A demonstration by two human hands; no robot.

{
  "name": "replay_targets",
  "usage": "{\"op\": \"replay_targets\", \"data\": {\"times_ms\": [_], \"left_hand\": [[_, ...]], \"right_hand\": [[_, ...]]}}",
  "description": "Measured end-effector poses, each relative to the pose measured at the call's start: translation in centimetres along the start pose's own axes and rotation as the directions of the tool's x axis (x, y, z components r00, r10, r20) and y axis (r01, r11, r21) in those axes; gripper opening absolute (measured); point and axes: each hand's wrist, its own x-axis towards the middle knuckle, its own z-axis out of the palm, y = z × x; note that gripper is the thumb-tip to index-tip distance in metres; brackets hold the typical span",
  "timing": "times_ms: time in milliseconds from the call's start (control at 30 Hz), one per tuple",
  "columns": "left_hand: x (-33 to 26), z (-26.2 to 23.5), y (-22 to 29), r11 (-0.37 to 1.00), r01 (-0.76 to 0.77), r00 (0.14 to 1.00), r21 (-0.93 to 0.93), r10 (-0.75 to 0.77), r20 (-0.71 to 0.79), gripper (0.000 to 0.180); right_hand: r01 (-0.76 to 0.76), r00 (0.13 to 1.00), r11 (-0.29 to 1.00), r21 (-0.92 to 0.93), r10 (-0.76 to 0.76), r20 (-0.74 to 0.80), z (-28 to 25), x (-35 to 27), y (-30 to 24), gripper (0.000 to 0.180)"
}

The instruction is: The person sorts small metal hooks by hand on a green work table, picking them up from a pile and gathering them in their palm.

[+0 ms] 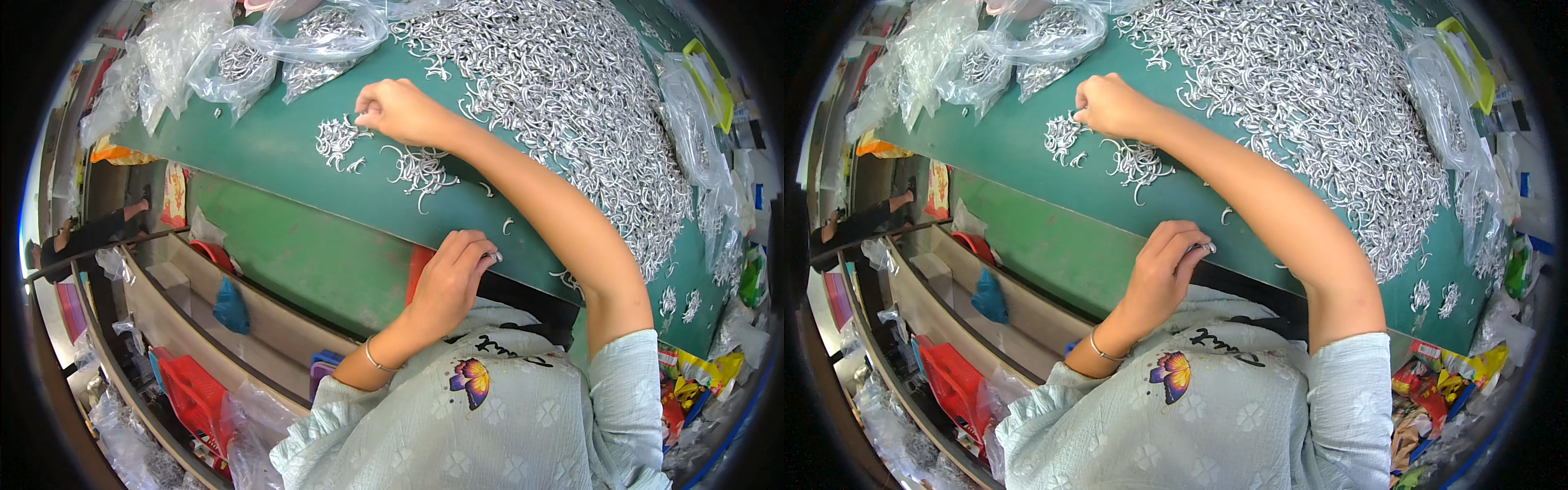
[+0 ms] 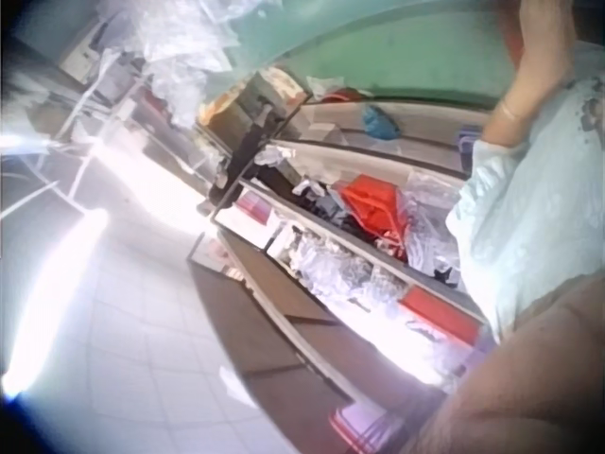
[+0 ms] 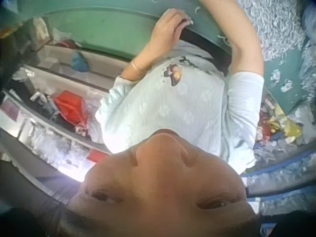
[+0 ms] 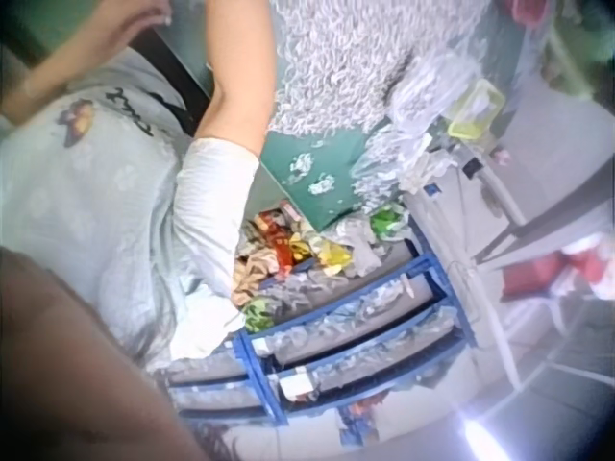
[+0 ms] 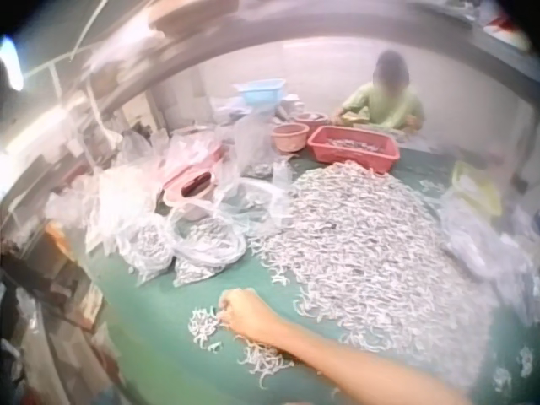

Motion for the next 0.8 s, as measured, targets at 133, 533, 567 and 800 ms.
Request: {"op": "replay_targets", "data": {"times_ms": [133,533,567,800], "left_hand": [[0.0,-0.1,-0.5,1.0,0.007,1.0,-0.029,-0.008,-0.008,0.018],[-0.1,-0.3,-0.6,1.0,-0.003,1.0,-0.028,0.002,-0.007,0.018],[-0.1,-0.4,-0.6,1.0,-0.002,1.0,-0.026,0.002,-0.013,0.018],[-0.1,-0.2,-0.3,0.999,0.006,1.0,-0.049,-0.005,0.012,0.018]], "right_hand": [[0.009,0.999,0.978,-0.206,-0.018,-0.042,-0.9,-1.1,-0.2,0.031],[0.039,0.982,0.975,-0.221,0.003,0.186,0.5,0.4,-1.8,0.036],[-0.003,0.977,0.989,-0.148,0.035,0.212,-0.2,-0.2,-2.0,0.044],[0.189,0.962,0.959,-0.209,-0.139,0.233,3.4,0.1,-2.6,0.04]]}}
